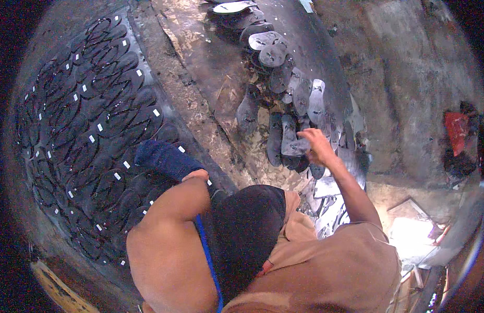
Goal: The person sits on the floor and arranges black flip-flops into neat rows. They pick up each flip-flop, place it in a line, and adjust the alignment to create an organized display.
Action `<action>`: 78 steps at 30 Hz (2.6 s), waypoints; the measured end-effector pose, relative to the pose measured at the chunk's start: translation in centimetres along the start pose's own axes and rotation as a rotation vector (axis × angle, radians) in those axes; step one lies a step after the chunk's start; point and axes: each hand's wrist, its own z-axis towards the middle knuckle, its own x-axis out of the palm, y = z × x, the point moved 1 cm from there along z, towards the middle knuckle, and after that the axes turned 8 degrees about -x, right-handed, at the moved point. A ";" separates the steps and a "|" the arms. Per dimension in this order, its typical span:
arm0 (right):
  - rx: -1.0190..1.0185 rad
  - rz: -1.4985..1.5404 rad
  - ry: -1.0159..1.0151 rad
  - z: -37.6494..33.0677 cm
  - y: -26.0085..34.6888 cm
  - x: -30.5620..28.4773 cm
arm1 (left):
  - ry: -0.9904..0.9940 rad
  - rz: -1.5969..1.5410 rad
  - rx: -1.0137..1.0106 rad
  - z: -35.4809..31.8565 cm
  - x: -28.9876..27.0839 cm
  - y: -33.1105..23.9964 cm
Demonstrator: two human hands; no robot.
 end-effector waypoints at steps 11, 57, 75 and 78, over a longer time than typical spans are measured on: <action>0.118 0.041 -0.725 14.8 6.7 -7.6 | -0.062 -0.389 -0.031 -6.2 -4.2 6.3; -1.486 0.473 0.624 19.2 82.6 14.5 | -0.959 -0.711 -0.435 -10.7 -3.5 -0.4; -1.569 0.238 0.295 16.8 84.5 10.9 | -0.927 -0.214 -0.654 -11.5 -8.5 2.7; -1.716 0.205 0.432 22.2 81.8 5.6 | -0.865 -0.620 -0.699 -16.6 -6.7 -0.8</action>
